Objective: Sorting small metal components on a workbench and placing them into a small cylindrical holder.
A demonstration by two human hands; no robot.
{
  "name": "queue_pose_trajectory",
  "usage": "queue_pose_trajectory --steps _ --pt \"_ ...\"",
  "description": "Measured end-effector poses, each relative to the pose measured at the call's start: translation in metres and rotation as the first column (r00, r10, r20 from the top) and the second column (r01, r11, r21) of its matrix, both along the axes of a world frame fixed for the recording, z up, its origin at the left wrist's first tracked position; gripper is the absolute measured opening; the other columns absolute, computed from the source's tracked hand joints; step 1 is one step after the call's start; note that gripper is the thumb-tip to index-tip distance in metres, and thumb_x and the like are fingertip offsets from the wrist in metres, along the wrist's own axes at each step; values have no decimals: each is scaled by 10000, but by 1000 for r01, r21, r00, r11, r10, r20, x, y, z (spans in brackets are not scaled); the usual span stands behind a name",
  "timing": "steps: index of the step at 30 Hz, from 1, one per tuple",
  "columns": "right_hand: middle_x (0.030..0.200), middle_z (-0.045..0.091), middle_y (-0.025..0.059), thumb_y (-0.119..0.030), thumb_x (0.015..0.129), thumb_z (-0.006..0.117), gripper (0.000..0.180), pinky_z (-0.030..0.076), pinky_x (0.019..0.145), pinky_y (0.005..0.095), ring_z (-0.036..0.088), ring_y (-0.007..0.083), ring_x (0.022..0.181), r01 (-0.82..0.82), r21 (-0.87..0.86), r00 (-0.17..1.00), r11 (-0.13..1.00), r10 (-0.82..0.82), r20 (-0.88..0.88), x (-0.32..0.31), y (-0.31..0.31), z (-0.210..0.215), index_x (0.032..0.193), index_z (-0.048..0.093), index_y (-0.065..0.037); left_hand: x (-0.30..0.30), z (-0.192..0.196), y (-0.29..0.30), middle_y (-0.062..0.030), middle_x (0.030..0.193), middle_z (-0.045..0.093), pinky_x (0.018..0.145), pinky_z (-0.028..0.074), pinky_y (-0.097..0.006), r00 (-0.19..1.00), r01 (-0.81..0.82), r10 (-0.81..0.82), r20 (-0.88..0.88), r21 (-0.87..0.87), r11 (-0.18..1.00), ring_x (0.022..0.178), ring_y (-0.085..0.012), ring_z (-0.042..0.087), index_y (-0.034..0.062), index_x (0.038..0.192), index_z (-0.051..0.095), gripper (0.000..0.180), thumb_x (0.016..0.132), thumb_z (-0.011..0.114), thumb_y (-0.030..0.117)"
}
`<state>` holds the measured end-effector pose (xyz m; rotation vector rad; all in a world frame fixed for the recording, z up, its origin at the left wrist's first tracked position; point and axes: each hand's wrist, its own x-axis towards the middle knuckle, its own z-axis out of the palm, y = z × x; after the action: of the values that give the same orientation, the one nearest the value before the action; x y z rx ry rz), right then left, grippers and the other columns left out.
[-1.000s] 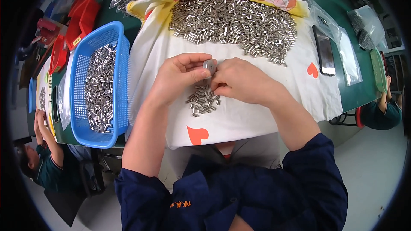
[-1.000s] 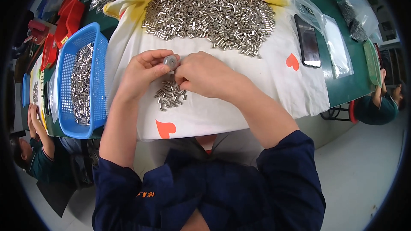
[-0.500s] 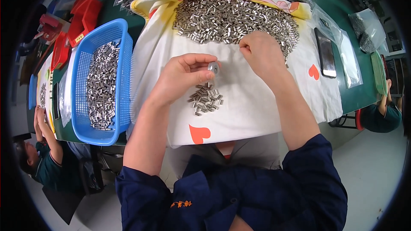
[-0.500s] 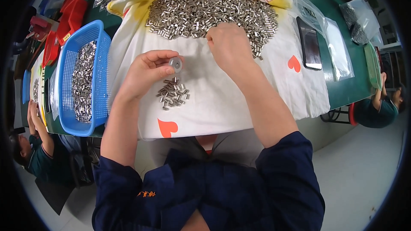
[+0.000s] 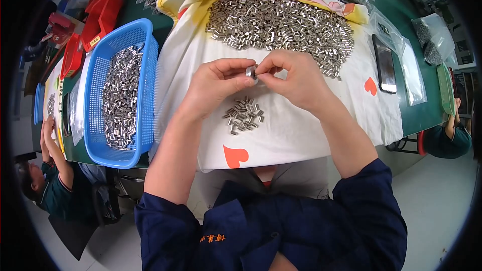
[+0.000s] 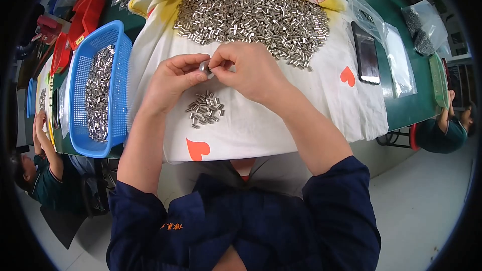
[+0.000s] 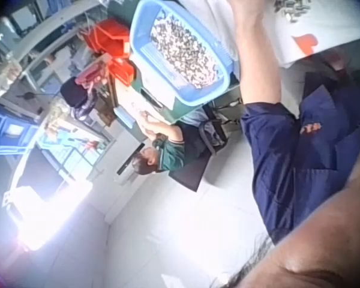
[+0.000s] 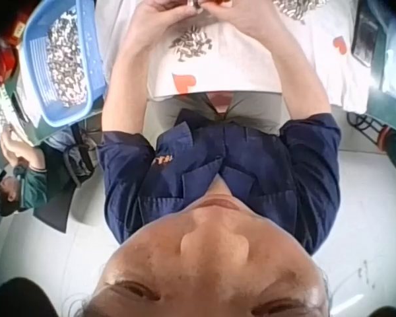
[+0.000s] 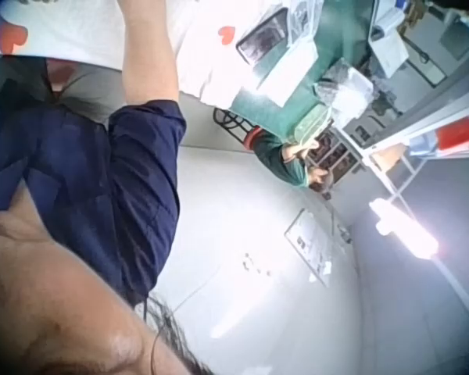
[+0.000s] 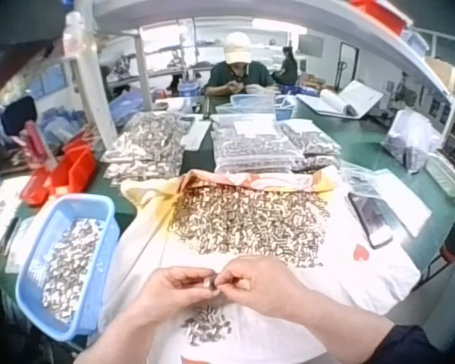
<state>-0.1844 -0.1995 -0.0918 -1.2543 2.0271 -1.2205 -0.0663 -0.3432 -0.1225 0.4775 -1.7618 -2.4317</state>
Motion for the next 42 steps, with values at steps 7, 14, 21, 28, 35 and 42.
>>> queue_pose_trajectory --steps 7,14,21,28,35,42 --pt "703 597 61 -57 676 619 71 455 602 261 581 177 656 13 -129 908 992 -65 -414 7 -2 -12 740 602 -32 -1 4 5 -79 893 623 727 478 -218 998 -30 37 46 -144 989 797 -109 590 -39 1054 552 332 736 640 -2" --pt "702 600 18 -88 700 647 102 443 601 237 540 96 629 -51 35 992 998 46 118 -3 1 3 780 614 -34 1 9 3 -82 898 622 710 481 -210 999 23 -20 41 -83 996 792 -107 592 -40 1038 565 317 731 637 -13" --pt "722 604 84 -127 702 621 127 457 606 292 577 194 660 270 -30 944 962 -271 -186 -37 3 -8 801 616 -47 2 9 3 -66 950 611 755 477 -234 983 142 -128 130 -106 984 832 -108 579 -29 1029 569 317 719 629 -43" --pt "726 577 95 -75 713 564 48 433 693 370 547 265 745 208 -2 737 978 -158 -657 -38 -4 -31 719 610 -63 2 7 4 -63 950 609 754 477 -225 982 168 -151 117 -153 974 832 -100 578 -22 1034 565 319 722 621 -54" --pt "747 578 100 -75 704 566 49 431 714 360 546 264 758 194 18 733 981 -133 -667 -39 -1 -30 704 613 -63 2 8 6 -66 959 607 750 477 -221 980 170 -153 127 -138 976 832 -96 576 -22 1026 567 307 725 617 -57" --pt "762 590 75 -83 737 576 71 439 661 296 552 205 707 189 -32 893 982 -185 -410 -14 -3 -5 780 609 -37 1 5 2 -82 966 607 771 468 -240 999 28 -26 29 -60 998 850 -120 578 -18 1063 544 329 741 608 -37"
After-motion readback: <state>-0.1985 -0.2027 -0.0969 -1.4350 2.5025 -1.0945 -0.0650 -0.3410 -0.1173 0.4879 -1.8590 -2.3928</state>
